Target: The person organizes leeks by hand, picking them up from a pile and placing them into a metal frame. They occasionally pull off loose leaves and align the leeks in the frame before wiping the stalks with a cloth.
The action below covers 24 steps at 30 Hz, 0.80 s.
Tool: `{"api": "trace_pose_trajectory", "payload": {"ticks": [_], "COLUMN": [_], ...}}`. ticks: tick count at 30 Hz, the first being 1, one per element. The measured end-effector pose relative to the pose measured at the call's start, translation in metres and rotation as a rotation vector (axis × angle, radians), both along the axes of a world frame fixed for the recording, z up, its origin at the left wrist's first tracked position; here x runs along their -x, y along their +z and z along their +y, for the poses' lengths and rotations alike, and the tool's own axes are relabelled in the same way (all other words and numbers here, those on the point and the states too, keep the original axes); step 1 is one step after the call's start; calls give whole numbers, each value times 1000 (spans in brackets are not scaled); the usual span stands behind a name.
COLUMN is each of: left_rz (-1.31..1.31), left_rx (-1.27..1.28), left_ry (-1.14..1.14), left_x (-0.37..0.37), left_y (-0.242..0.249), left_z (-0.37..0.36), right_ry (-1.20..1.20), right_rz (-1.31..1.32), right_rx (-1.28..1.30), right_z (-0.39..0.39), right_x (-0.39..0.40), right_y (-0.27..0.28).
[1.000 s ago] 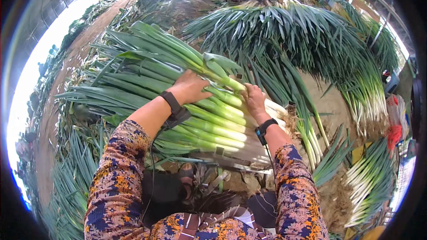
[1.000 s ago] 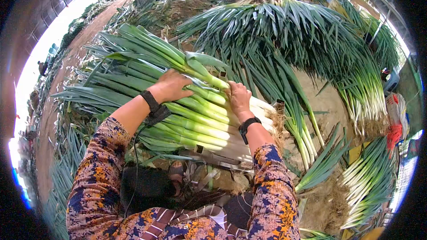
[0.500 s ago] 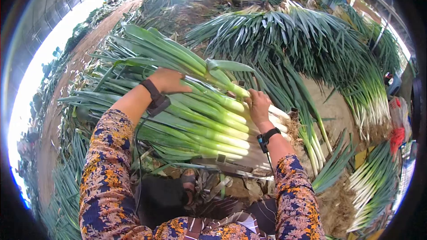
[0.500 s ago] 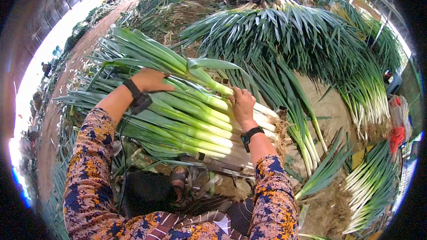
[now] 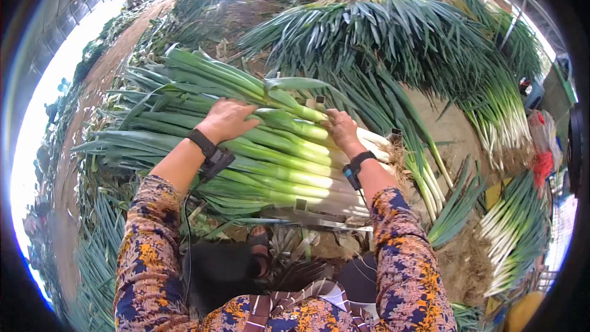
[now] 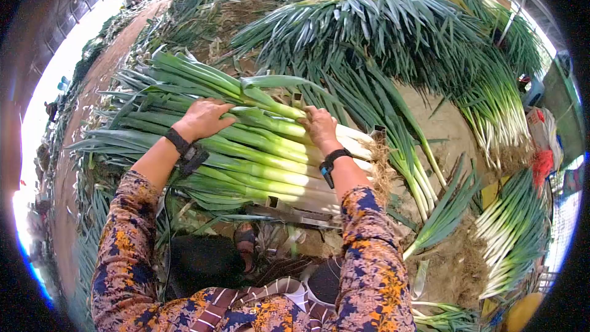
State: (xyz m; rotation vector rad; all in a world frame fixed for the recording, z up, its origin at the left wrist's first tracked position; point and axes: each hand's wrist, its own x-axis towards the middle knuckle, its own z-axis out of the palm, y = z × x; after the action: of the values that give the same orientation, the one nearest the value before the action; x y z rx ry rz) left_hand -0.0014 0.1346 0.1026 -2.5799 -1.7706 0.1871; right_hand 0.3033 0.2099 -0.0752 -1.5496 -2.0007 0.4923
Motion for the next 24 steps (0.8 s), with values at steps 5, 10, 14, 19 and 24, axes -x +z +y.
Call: {"api": "trace_pose_trajectory", "payload": {"ticks": [5,10,14,19,24], "left_rz": [23,-28,-19,438,871], "left_rx": [-94,-166,-85,181,238], "left_ry": [-21,-35,-418,-481,-265], "left_x": [-4,-6,-35,-94,-114], "left_y": [9,13,14,-12,-68], "left_z": [-13,3,51,103,151], "right_ry": [68,60,62,109,103], "right_rz": [-29,-220,-228,-156,-203], "right_rx": [151,167,170,55,29], "right_z": [2,1,-6,-11,-10], "right_x": [0,5,4,2,1], "right_y": [-3,-3,8,1,-6]}}
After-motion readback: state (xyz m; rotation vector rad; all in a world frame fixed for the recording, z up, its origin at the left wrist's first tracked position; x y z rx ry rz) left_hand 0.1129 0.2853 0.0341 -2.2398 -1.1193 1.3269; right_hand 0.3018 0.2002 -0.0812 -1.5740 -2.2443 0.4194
